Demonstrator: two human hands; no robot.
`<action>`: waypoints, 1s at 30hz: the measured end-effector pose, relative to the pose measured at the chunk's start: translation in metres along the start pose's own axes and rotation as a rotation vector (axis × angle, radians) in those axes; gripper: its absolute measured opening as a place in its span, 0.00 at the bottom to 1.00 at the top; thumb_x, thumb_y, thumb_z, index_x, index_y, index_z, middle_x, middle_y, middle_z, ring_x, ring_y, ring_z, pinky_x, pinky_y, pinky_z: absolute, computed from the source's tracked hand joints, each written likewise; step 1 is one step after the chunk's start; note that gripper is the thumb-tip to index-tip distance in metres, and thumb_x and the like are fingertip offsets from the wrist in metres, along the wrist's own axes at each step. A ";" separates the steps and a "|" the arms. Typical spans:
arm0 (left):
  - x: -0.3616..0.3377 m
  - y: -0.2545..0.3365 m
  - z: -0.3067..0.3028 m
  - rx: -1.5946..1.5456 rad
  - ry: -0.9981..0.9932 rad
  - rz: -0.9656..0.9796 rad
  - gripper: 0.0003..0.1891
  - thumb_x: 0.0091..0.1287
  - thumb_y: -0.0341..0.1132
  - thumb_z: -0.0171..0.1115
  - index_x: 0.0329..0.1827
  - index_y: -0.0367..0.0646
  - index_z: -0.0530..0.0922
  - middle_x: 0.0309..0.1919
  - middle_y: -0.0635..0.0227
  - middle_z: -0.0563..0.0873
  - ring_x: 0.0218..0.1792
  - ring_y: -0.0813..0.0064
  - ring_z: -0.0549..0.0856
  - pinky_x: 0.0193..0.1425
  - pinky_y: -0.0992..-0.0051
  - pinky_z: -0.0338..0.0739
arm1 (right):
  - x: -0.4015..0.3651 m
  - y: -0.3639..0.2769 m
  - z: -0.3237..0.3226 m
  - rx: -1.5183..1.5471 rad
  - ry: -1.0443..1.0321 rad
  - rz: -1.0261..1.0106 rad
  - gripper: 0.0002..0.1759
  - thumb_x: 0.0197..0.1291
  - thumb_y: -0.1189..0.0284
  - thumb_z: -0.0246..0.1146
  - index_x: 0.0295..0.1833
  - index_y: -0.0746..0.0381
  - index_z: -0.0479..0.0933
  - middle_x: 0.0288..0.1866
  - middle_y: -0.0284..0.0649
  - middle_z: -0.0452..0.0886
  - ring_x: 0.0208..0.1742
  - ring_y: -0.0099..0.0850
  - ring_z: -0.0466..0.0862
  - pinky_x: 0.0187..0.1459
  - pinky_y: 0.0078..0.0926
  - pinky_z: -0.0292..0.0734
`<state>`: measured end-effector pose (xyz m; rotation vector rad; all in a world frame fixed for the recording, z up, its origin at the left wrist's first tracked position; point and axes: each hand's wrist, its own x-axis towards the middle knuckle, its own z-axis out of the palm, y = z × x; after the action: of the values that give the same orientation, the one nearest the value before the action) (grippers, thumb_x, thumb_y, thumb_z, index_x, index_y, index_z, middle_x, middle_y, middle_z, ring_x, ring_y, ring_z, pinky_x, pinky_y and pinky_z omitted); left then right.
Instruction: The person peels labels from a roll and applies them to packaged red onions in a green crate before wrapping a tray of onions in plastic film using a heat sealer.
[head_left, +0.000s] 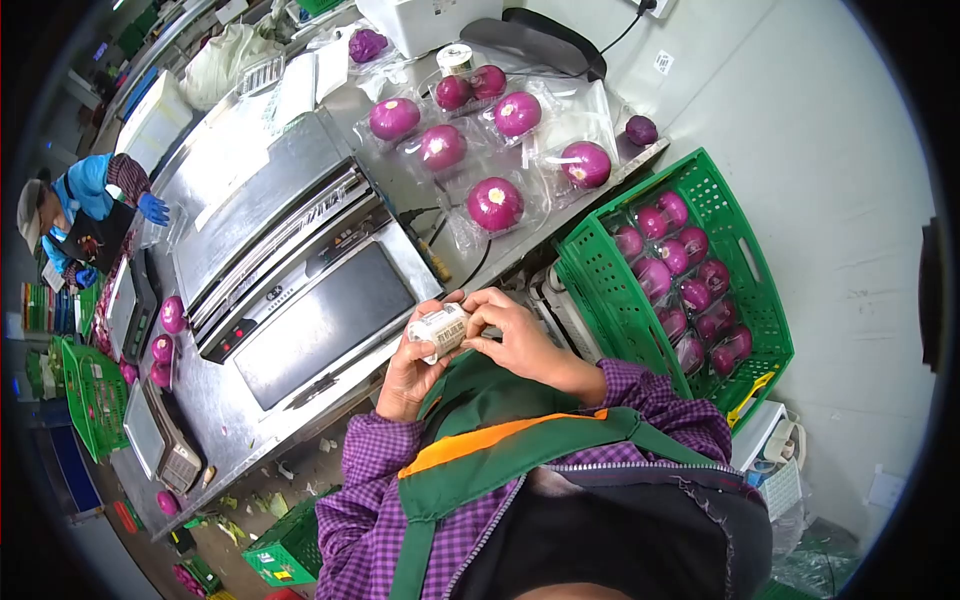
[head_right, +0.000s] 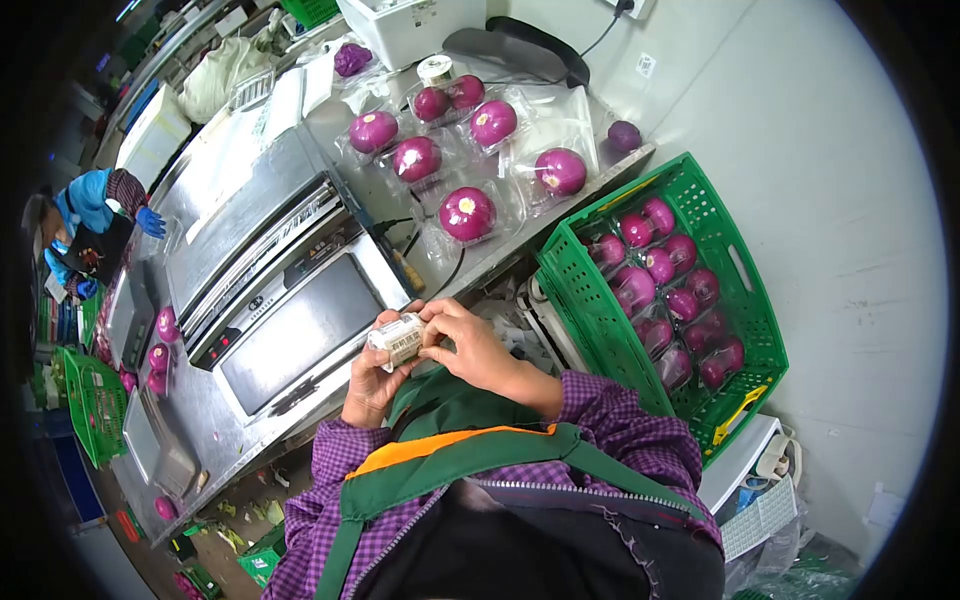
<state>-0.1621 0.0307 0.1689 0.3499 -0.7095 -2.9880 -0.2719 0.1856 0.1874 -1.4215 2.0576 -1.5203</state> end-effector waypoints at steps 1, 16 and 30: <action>0.001 0.000 0.000 0.005 -0.003 -0.007 0.29 0.49 0.32 0.67 0.57 0.44 0.69 0.67 0.54 0.66 0.63 0.56 0.75 0.63 0.61 0.78 | -0.001 -0.001 0.000 -0.002 0.003 0.001 0.17 0.49 0.83 0.70 0.45 0.66 0.72 0.51 0.43 0.74 0.43 0.31 0.82 0.46 0.25 0.81; 0.010 0.006 0.002 0.032 -0.064 -0.015 0.31 0.46 0.30 0.68 0.57 0.45 0.70 0.67 0.56 0.65 0.64 0.56 0.74 0.65 0.61 0.76 | 0.005 -0.007 -0.004 0.269 0.037 0.189 0.13 0.50 0.83 0.69 0.41 0.67 0.74 0.48 0.41 0.75 0.42 0.29 0.81 0.42 0.24 0.80; 0.018 -0.002 -0.020 -0.277 0.071 0.121 0.26 0.52 0.40 0.70 0.53 0.43 0.74 0.66 0.49 0.68 0.64 0.51 0.74 0.62 0.53 0.78 | 0.008 -0.009 0.000 0.034 0.078 -0.007 0.09 0.50 0.83 0.66 0.37 0.64 0.75 0.43 0.41 0.79 0.41 0.37 0.82 0.40 0.29 0.78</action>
<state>-0.1747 0.0218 0.1466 0.3787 -0.2929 -2.8874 -0.2701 0.1795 0.1977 -1.3794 2.0621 -1.6305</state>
